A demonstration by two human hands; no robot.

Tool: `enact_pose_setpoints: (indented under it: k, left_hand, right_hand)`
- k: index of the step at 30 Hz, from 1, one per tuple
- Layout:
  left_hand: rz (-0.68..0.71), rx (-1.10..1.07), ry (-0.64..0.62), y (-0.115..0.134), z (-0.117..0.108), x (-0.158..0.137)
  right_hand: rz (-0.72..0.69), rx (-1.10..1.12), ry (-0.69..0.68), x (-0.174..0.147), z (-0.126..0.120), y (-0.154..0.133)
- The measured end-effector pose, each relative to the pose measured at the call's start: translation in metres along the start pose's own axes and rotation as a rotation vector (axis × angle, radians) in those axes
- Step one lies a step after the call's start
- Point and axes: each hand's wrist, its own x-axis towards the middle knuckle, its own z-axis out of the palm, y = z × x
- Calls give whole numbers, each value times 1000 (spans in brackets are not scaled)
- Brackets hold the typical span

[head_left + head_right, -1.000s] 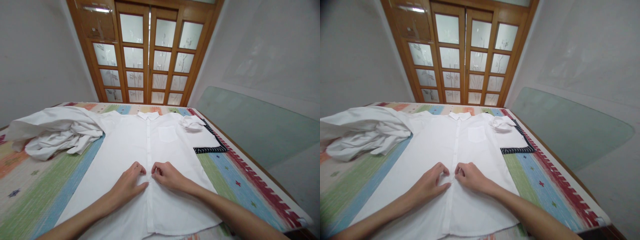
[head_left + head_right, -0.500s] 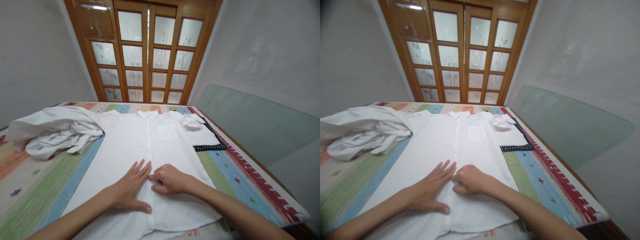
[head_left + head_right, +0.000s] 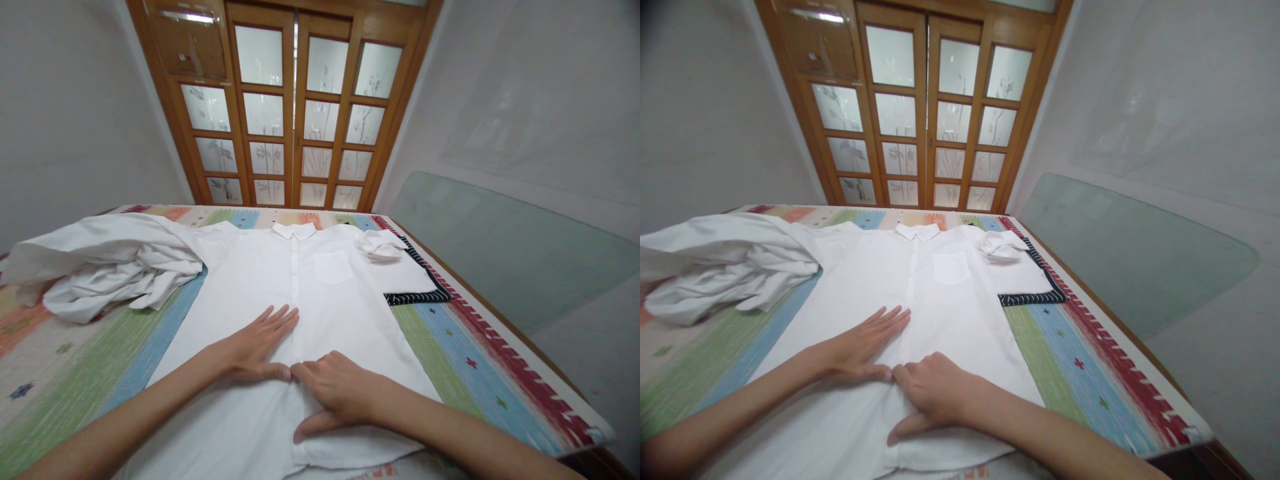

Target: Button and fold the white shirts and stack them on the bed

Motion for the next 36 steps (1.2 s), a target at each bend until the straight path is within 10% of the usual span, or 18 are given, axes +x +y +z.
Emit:
enact_pose_setpoints:
  k: [19,36]
  left_hand:
    - [24,107,86,0,13,-1]
    - [-129,182,202,-22,17,32]
  right_hand:
    - [-485,-192,-27,-4,6,-30]
    - [-481,6,-209,15,58,-19]
